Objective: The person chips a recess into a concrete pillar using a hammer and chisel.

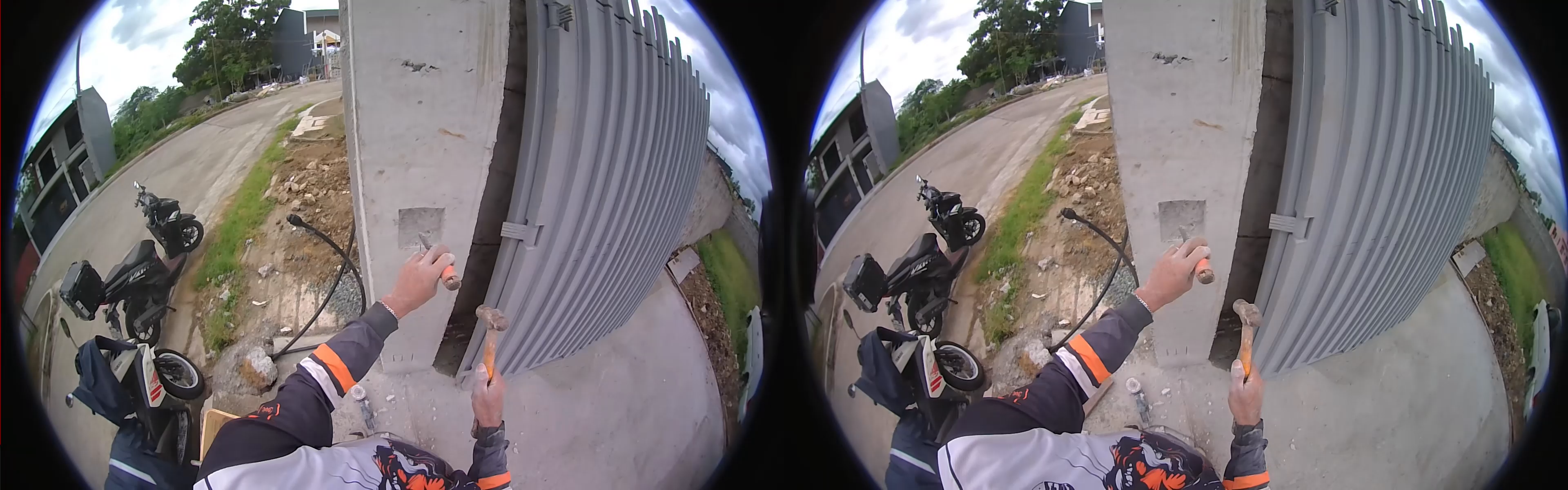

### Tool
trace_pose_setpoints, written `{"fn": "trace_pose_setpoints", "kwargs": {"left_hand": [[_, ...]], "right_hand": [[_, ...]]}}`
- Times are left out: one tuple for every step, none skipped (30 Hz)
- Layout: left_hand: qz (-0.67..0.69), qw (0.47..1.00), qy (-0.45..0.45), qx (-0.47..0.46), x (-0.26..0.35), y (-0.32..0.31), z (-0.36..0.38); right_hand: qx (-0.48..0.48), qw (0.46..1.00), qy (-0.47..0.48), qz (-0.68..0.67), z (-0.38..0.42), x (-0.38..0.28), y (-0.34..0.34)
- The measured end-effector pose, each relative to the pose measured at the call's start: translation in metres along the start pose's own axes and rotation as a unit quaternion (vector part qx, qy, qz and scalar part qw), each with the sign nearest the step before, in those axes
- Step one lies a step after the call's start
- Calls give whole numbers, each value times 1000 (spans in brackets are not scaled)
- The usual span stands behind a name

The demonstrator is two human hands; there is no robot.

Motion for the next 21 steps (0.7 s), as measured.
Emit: {"fn": "trace_pose_setpoints", "kwargs": {"left_hand": [[-4, 1000, 0, 7, -11, 4, -6], [-8, 1000, -1, 14, -21, 7, -12], [-7, 1000, 7, 26, -35, 10, -16], [-7, 999, 14, 40, -50, 13, -19], [-8, 998, 22, 54, -57, 18, -21], [-2, 998, 42, 45, -63, 17, -21], [3, 997, 61, 37, -67, 19, -25], [9, 996, 82, 28, -71, 20, -27], [8, 996, 81, 35, -71, 21, -29], [7, 996, 81, 41, -72, 22, -32], [6, 996, 79, 47, -74, 23, -34], [1, 996, 82, 43, -78, 23, -34], [-3, 996, 82, 38, -81, 23, -35], [-4, 996, 82, 30, -81, 20, -35], [0, 996, 84, 17, -80, 18, -33], [4, 997, 83, 4, -81, 17, -35], [8, 997, 79, -11, -81, 15, -36], [16, 997, 75, 12, -84, 22, -45], [28, 996, 83, 32, -86, 26, -40], [36, 994, 89, 56, -90, 32, -40], [53, 990, 109, 67, -99, 35, -39]], "right_hand": [[-7, 1000, 4, 1, 3, -2, 0], [-13, 1000, 8, 0, 5, -6, 1], [-30, 999, 4, -23, 7, -12, 1], [-47, 998, 2, -48, 7, -23, 1], [-64, 995, 1, -71, 8, -35, 3], [-79, 986, 31, -143, 13, -57, 9], [-93, 970, 64, -214, 19, -82, 16], [-109, 948, 93, -283, 25, -107, 21], [-91, 920, 177, -339, 35, -143, 32], [-73, 881, 257, -391, 45, -180, 40], [-52, 832, 335, -440, 54, -207, 46], [-22, 803, 373, -463, 48, -211, 38], [12, 772, 411, -485, 35, -203, 23], [-7, 813, 361, -458, 4, -188, -13], [37, 948, 228, -220, -37, -148, -57], [22, 970, 205, -125, -47, -156, -68], [7, 983, 178, -33, -56, -160, -78], [-12, 985, 157, -73, -55, -164, -70], [-39, 985, 129, -106, -41, -169, -55], [-64, 982, 106, -141, -29, -180, -41], [-94, 968, 89, -216, -14, -190, -26]]}}
Point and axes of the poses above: each hand's wrist, its own z-axis away from the middle knuckle, its own y-axis out of the back of the hand, x = y × z, the point moved 10 cm from there along -z, towards the middle knuckle, and after that the axes turned 13 degrees about -y, right-handed, at the moved point
